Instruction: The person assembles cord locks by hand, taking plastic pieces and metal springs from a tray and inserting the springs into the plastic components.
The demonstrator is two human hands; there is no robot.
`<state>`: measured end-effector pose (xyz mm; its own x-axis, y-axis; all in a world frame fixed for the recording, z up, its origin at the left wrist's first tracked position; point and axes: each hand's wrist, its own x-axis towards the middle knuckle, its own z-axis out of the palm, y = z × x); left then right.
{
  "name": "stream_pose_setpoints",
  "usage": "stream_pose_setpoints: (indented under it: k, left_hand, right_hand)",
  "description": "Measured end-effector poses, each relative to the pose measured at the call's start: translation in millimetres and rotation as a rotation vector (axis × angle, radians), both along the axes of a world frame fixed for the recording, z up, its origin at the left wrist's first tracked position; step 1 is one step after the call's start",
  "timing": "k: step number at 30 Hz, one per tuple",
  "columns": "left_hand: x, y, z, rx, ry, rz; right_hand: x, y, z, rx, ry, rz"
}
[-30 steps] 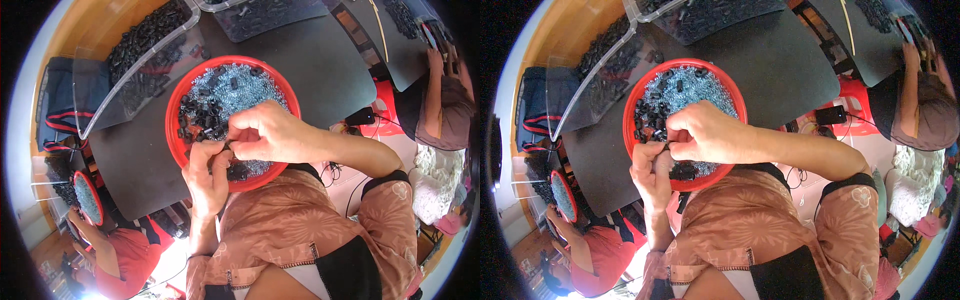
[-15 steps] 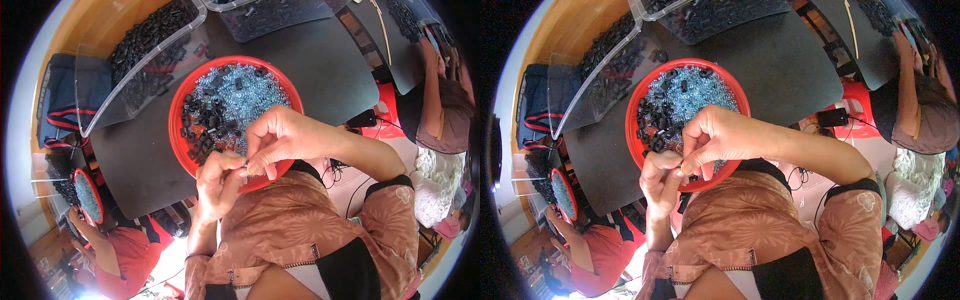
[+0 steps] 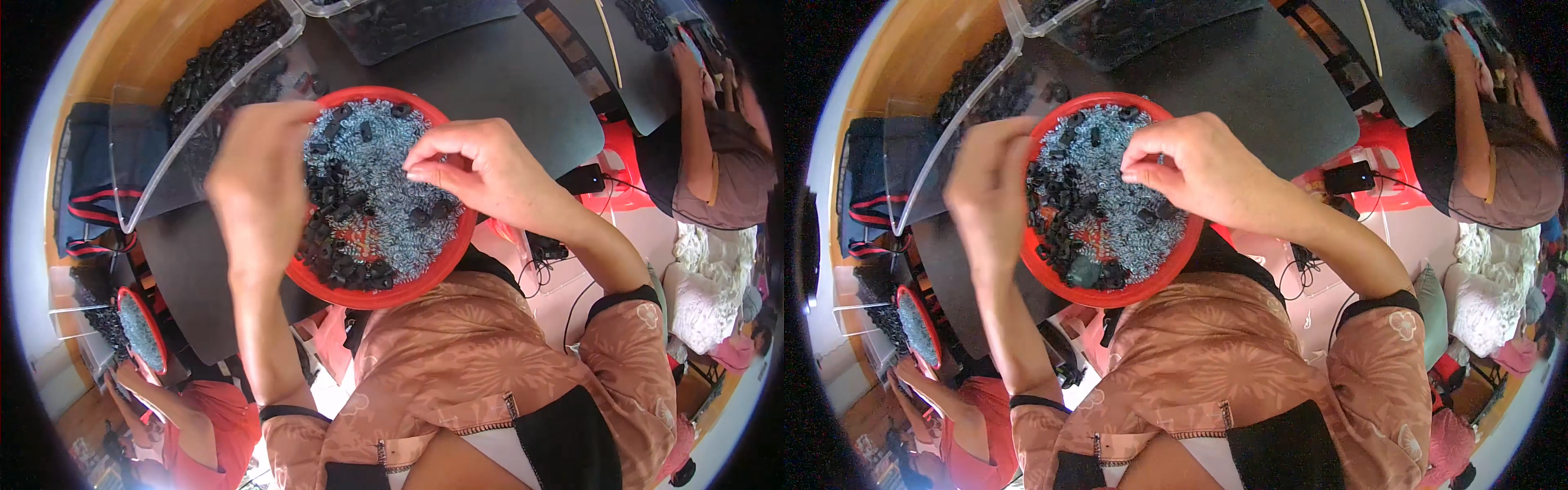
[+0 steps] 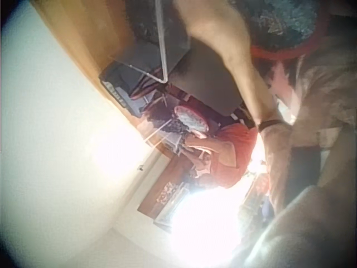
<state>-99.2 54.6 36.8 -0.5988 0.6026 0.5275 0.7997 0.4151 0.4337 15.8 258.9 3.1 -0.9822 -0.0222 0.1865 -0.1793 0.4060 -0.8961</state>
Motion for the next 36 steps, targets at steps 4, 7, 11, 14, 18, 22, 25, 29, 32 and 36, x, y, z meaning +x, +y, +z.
stream_pose_setpoints:
  k: [4,7,11,14,18,22,25,29,32,36]
  left_hand:
    - [-3.7,14.5,-27.7,-0.209,0.116,-0.23]
    - [-5.6,15.9,-35.8,-0.223,0.101,-0.256]
    - [-1.6,16.8,-36.5,-0.268,0.058,-0.234]
    - [0.9,16.2,-35.7,-0.288,0.026,-0.207]
    - [2.0,10.2,-40.4,-0.262,0.02,-0.198]
    - [1.0,8.8,-38.9,-0.271,0.033,-0.192]
    - [-0.9,11.0,-37.7,-0.257,0.068,-0.195]
    - [0.7,9.4,-29.1,-0.25,0.111,-0.119]
    - [8.9,5.6,-21.6,-0.149,0.016,-0.021]
    - [34.3,-8.4,-14.6,0.11,-0.486,0.163]
  right_hand:
    - [7.0,-8.6,1.6,0.14,0.11,0.141]
    - [13.0,-17.7,7.6,0.334,0.033,0.249]
    - [8.8,-38.3,-12.5,0.64,0.274,0.198]
    - [-3.7,-35.7,-22.6,0.629,0.302,0.174]
    - [-15.1,-30.9,-19.9,0.599,0.31,0.151]
    - [-15.0,-29.0,-16.9,0.58,0.337,0.114]
    - [-5.0,-28.9,-9.9,0.579,0.29,0.212]
    - [-2.0,-38.9,-7.8,0.615,0.307,0.35]
    - [-5.5,-52.3,-21.7,0.829,0.449,0.309]
    - [-16.1,-53.0,-20.1,0.741,0.459,0.322]
